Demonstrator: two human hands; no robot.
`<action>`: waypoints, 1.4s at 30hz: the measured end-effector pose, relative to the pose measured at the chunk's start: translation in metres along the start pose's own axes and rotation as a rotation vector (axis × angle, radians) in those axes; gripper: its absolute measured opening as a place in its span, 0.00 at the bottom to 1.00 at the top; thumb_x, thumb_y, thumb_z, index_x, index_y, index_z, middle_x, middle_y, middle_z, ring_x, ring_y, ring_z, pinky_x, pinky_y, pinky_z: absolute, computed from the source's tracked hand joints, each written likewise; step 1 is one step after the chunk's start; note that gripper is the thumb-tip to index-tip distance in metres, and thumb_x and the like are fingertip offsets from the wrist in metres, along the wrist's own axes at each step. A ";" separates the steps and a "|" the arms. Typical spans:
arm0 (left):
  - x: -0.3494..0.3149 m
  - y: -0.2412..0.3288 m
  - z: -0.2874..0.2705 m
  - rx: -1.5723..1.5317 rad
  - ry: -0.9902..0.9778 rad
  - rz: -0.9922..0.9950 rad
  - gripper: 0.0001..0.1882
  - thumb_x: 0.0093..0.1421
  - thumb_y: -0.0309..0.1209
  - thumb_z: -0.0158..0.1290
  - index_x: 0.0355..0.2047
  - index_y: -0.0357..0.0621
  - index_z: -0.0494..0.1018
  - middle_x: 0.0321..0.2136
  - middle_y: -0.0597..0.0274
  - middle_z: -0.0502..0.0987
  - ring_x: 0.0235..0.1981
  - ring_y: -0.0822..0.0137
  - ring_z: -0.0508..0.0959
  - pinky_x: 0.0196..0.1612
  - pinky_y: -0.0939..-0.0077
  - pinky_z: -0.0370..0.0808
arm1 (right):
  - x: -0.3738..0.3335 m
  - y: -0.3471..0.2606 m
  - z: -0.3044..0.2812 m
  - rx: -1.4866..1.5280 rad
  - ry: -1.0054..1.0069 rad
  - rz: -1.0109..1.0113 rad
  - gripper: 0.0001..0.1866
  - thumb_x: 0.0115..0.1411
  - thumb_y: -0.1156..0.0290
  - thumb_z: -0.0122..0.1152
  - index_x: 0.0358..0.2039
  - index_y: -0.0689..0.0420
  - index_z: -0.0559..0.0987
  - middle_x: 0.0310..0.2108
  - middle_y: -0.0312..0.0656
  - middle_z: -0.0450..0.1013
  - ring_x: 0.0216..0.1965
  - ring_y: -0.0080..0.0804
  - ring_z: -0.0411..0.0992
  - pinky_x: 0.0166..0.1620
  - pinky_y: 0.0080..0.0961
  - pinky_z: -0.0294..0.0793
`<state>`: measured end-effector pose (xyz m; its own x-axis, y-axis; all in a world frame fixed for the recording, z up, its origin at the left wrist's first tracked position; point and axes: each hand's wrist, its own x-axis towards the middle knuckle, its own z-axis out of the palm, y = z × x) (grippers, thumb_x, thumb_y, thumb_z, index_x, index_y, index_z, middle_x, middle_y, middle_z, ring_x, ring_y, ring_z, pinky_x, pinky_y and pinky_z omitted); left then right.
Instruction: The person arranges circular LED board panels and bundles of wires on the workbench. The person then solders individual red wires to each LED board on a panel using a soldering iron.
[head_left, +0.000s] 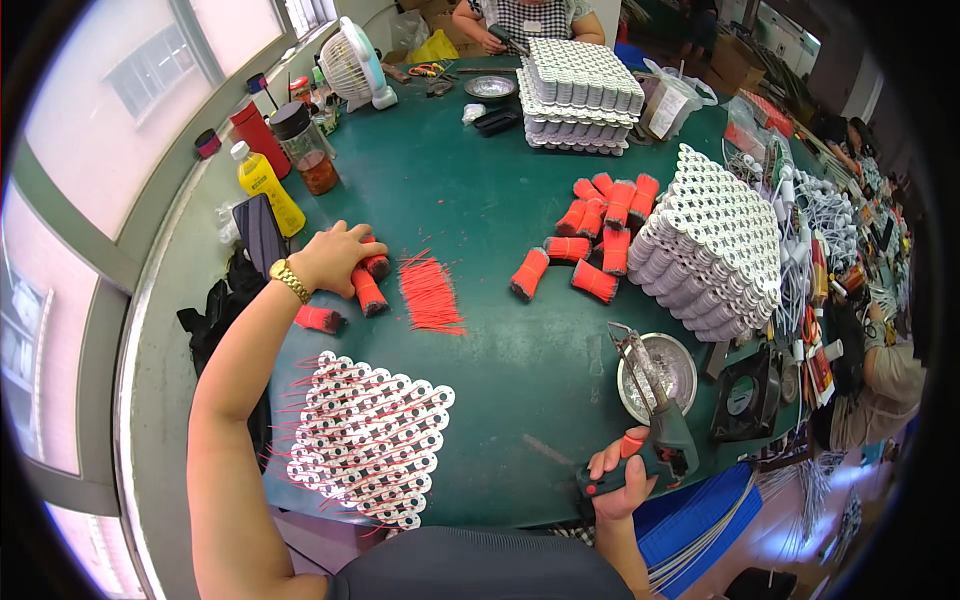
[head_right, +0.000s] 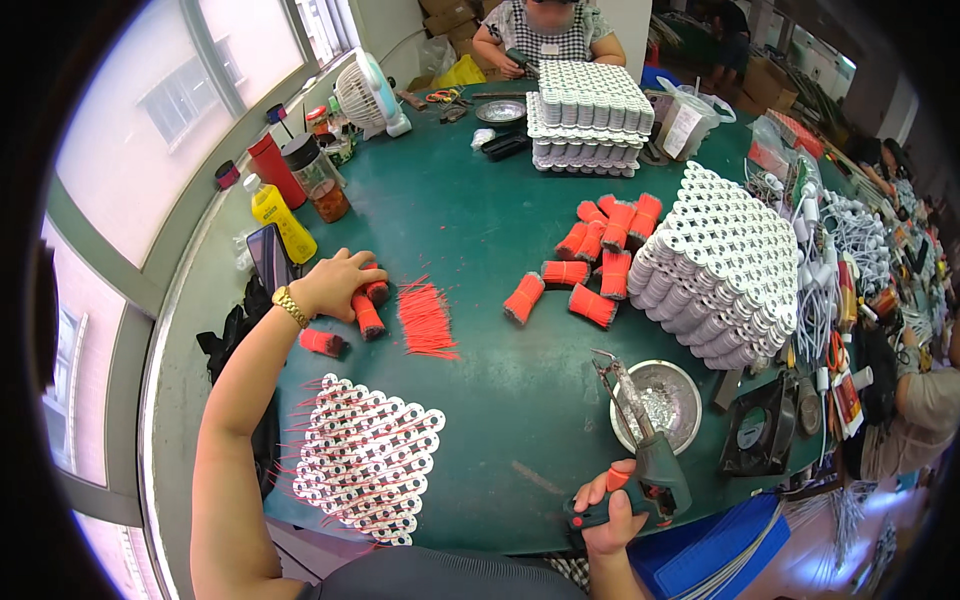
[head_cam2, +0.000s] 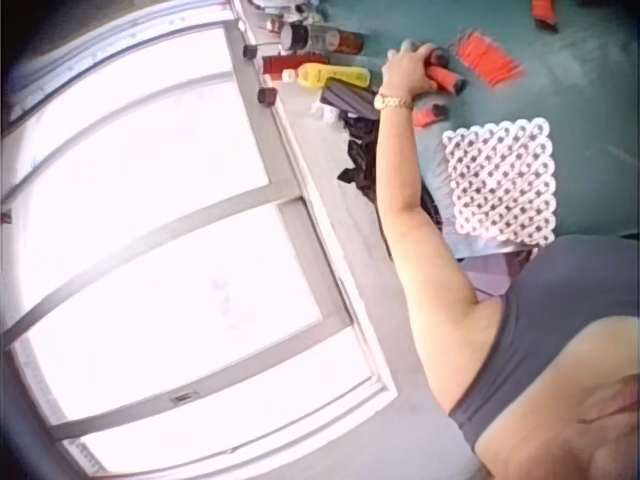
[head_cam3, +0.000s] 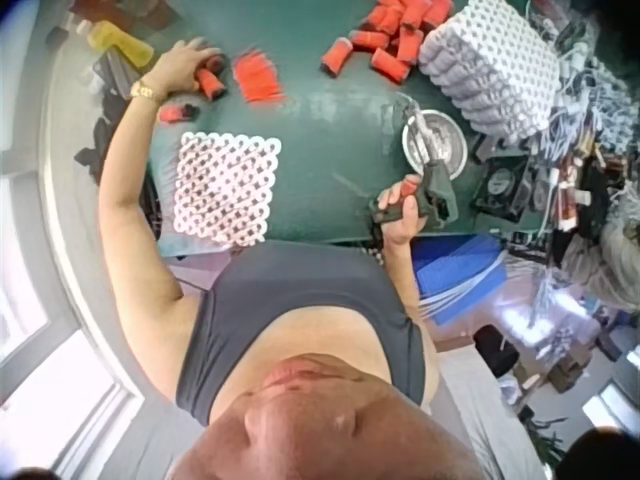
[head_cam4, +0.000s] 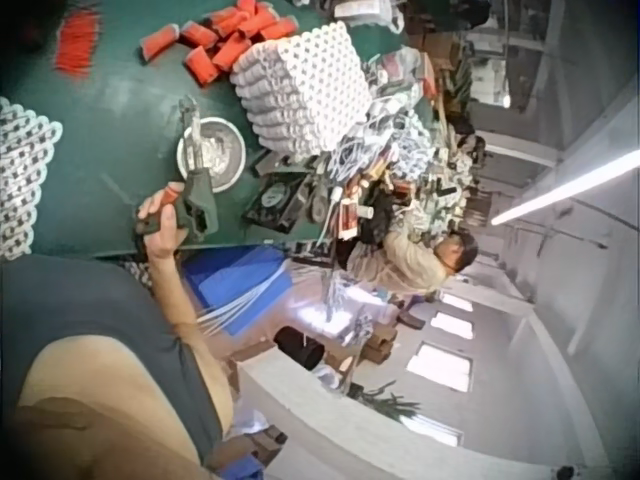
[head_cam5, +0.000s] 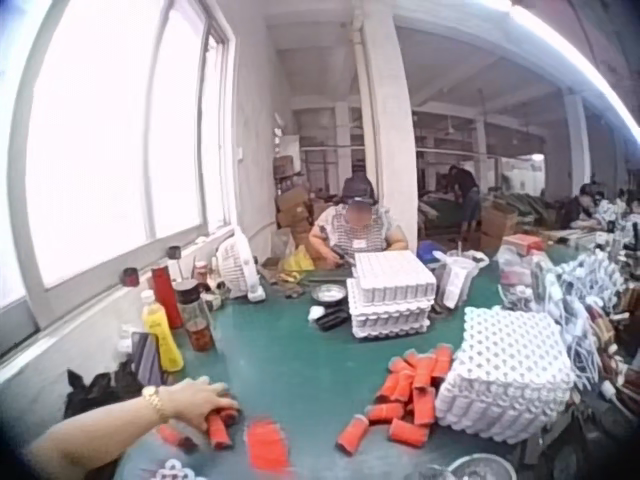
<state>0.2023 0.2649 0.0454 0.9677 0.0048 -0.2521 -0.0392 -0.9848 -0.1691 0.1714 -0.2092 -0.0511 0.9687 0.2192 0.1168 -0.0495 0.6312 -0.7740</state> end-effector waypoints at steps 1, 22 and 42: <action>0.003 -0.001 0.000 0.025 -0.003 0.024 0.37 0.33 0.33 0.64 0.50 0.59 0.69 0.52 0.58 0.65 0.45 0.51 0.69 0.45 0.61 0.73 | 0.000 0.000 0.000 0.009 0.007 -0.003 0.21 0.59 0.65 0.52 0.50 0.61 0.64 0.23 0.42 0.65 0.20 0.29 0.66 0.27 0.27 0.72; 0.118 0.051 -0.090 -1.490 0.098 0.529 0.41 0.41 0.45 0.66 0.54 0.50 0.61 0.45 0.59 0.70 0.30 0.73 0.70 0.25 0.81 0.67 | 0.003 -0.011 -0.010 0.107 -0.045 0.024 0.18 0.60 0.70 0.52 0.50 0.59 0.65 0.25 0.42 0.67 0.24 0.32 0.69 0.31 0.30 0.72; 0.023 -0.060 0.052 -0.347 -0.100 -0.798 0.36 0.49 0.49 0.59 0.57 0.55 0.64 0.53 0.45 0.67 0.54 0.44 0.69 0.54 0.46 0.66 | 0.009 -0.003 -0.001 0.062 -0.024 -0.036 0.20 0.58 0.65 0.53 0.48 0.61 0.64 0.22 0.41 0.65 0.19 0.30 0.66 0.26 0.28 0.72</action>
<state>0.2140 0.3329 0.0006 0.6470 0.7142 -0.2668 0.7341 -0.6782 -0.0352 0.1804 -0.2102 -0.0486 0.9640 0.2129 0.1593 -0.0306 0.6839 -0.7289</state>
